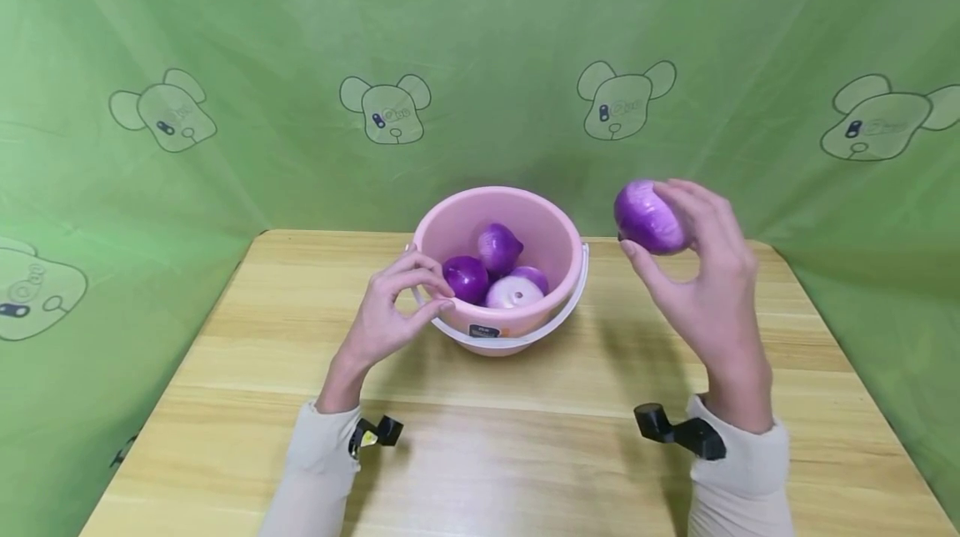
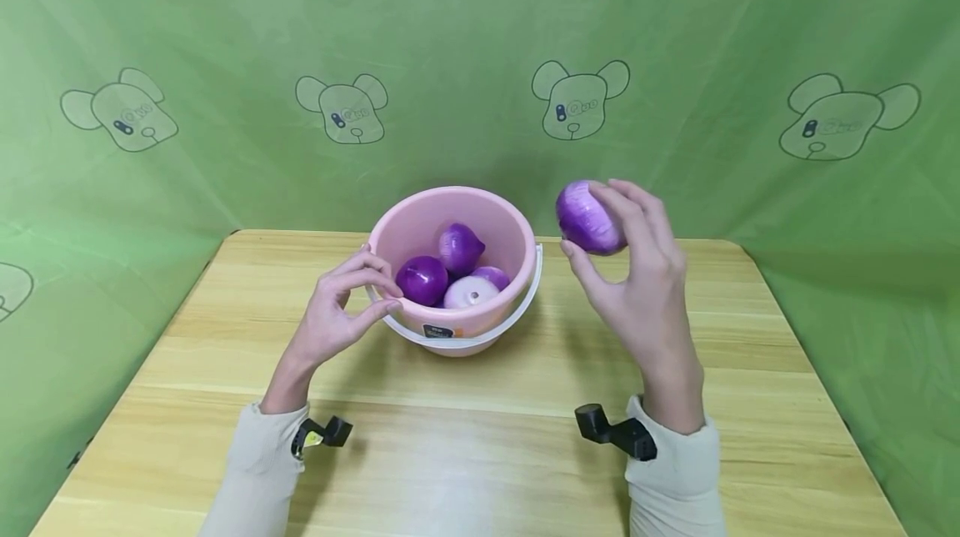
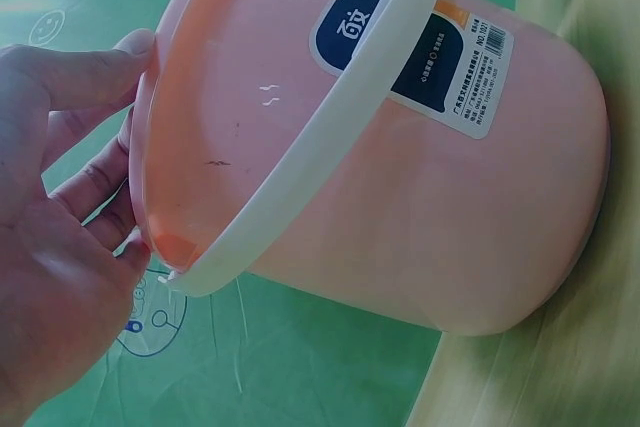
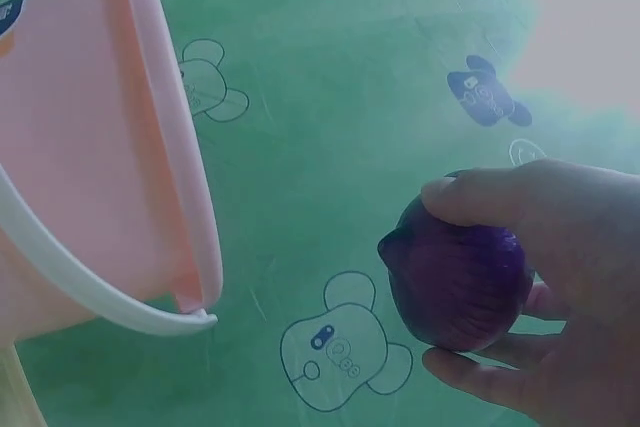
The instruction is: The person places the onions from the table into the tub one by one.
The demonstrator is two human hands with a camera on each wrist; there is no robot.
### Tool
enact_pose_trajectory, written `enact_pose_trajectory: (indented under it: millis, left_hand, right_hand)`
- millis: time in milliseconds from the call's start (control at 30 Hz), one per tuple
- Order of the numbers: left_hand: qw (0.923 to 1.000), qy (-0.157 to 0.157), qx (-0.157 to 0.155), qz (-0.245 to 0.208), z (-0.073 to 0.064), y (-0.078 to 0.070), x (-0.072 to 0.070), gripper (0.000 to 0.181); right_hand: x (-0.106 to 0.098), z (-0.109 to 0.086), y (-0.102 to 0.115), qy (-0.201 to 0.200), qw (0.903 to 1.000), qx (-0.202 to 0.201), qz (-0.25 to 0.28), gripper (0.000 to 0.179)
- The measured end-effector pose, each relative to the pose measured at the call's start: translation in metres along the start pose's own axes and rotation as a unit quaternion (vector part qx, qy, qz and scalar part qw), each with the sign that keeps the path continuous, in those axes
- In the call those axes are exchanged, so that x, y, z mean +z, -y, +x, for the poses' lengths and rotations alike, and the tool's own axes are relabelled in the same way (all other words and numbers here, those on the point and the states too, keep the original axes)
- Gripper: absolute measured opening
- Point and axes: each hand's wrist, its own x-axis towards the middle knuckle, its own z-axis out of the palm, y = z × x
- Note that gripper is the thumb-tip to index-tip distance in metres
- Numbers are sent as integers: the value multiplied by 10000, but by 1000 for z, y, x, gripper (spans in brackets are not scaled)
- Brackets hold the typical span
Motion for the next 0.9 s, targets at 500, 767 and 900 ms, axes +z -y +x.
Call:
enact_pose_trajectory:
  millis: [500,767,900]
  left_hand:
    - [10000,-2,32,-26,-1,1,1,14]
    - [10000,-14,64,-16,0,1,0,15]
    - [10000,-19,-16,0,0,-1,1,17]
  right_hand:
    - [12,-2,6,110,9982,-557,176,70]
    - [18,-3,10,271,9970,-692,235,70]
    - [21,-4,11,323,9962,-769,266,69]
